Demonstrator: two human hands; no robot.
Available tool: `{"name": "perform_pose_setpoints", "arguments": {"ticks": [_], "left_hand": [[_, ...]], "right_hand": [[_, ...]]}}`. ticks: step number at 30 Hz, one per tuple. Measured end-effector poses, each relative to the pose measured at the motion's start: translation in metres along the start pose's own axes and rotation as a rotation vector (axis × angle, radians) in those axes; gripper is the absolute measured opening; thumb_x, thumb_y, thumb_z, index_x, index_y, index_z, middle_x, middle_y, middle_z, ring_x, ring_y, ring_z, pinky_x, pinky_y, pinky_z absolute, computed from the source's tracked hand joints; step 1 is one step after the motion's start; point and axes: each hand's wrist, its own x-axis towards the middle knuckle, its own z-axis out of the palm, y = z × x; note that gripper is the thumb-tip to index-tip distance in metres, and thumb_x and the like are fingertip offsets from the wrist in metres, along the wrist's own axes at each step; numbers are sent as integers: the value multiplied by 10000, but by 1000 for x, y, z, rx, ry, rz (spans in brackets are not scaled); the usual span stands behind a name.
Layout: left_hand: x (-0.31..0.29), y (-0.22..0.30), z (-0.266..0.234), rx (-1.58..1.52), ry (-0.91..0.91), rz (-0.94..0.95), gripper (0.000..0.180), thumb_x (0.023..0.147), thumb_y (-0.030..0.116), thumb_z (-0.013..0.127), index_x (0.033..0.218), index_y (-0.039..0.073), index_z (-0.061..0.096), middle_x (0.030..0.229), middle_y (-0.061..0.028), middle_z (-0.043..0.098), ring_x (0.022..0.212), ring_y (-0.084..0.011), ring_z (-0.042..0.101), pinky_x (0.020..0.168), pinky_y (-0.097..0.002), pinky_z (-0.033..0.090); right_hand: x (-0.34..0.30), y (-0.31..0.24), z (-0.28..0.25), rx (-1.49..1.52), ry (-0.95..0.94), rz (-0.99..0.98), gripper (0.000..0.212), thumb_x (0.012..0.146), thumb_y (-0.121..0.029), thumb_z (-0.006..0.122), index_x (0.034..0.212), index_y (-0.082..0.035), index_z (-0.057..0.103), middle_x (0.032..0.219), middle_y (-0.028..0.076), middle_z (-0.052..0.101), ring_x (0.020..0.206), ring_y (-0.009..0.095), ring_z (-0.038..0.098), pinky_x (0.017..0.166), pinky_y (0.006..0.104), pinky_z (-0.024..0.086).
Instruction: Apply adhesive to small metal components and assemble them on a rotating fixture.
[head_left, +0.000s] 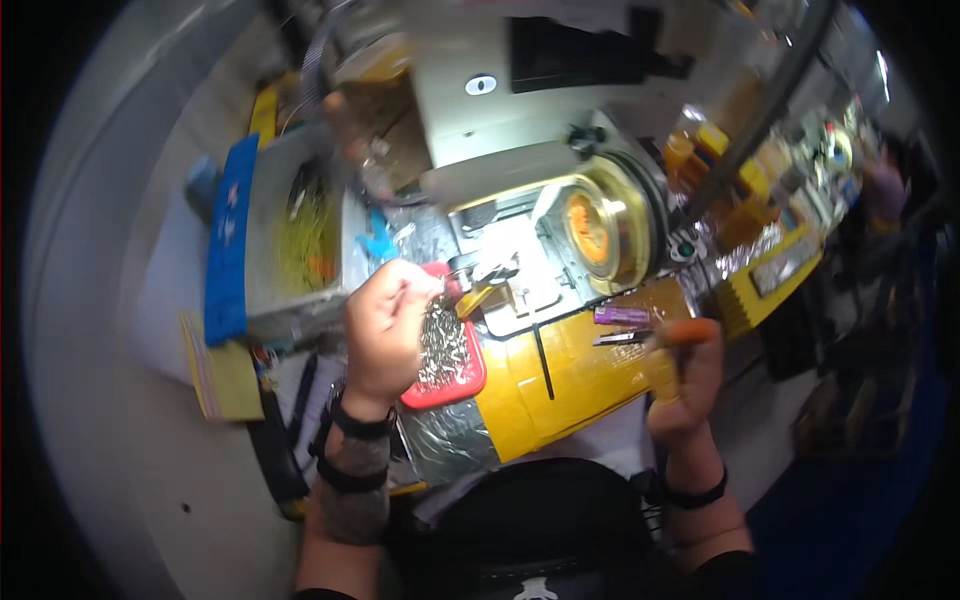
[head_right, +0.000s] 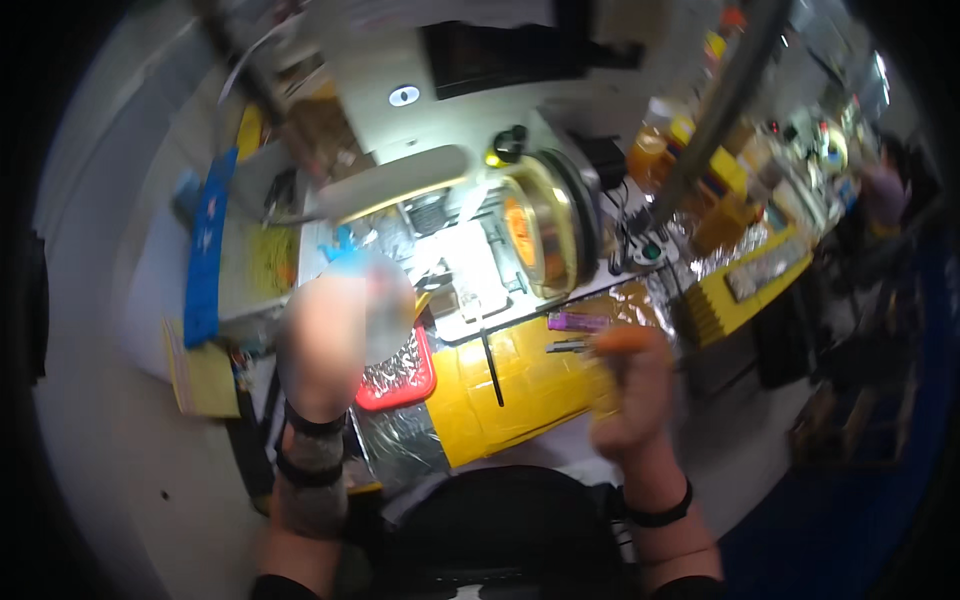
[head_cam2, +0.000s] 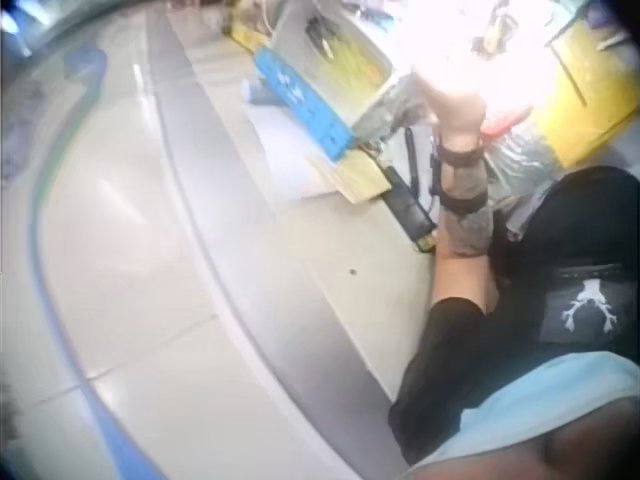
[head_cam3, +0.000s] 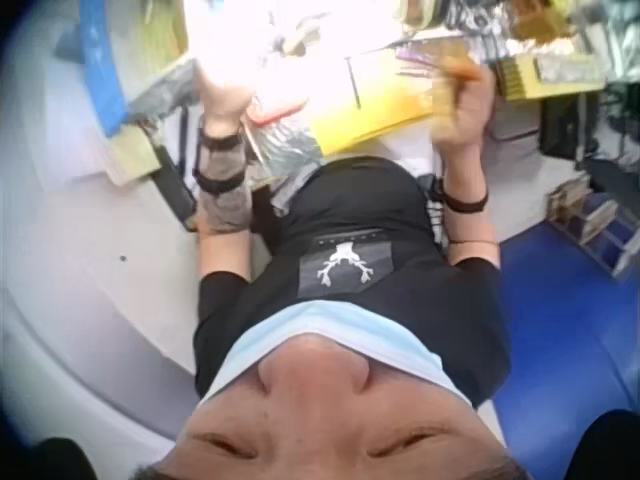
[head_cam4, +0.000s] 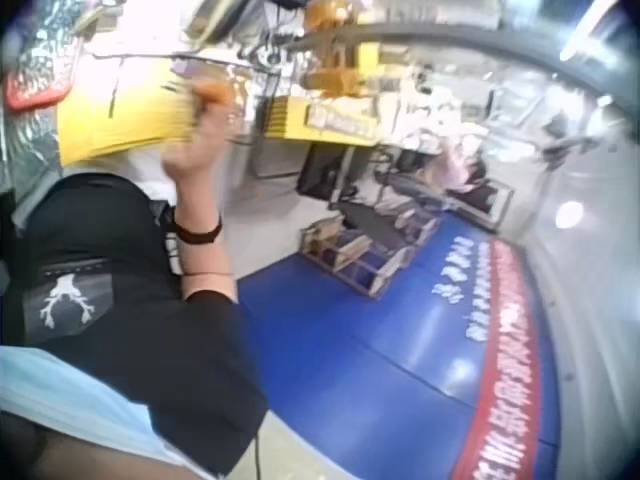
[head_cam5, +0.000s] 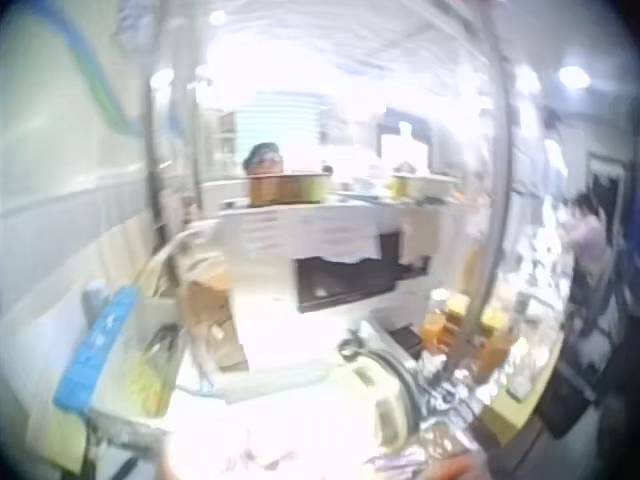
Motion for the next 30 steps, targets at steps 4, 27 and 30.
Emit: {"name": "perform_pose_setpoints", "arguments": {"ticks": [4,27,30], "left_hand": [[11,9,-10,-502,-81,-38,136,1058,24,529,938,71,571,1042,-56,563,929,-125,489,872,-284,409],[30,63,28,-718,-216,129,275,1157,266,419,959,83,479,817,-31,445,730,-147,412,719,-319,391],[30,63,28,-733,-234,166,284,1157,279,436,973,71,495,816,-45,479,718,-143,422,706,-320,404]], "right_hand": [[24,-51,49,626,-415,507,381,1119,-377,526,1277,-31,553,975,12,497,843,117,485,797,281,441],[65,-24,100,1530,-319,1035,326,1156,-417,366,1045,-139,494,533,-43,361,365,99,299,448,263,298],[64,-28,104,1532,-265,1039,331,1161,-403,359,1028,-138,507,527,-43,355,364,97,286,447,263,292]]}}
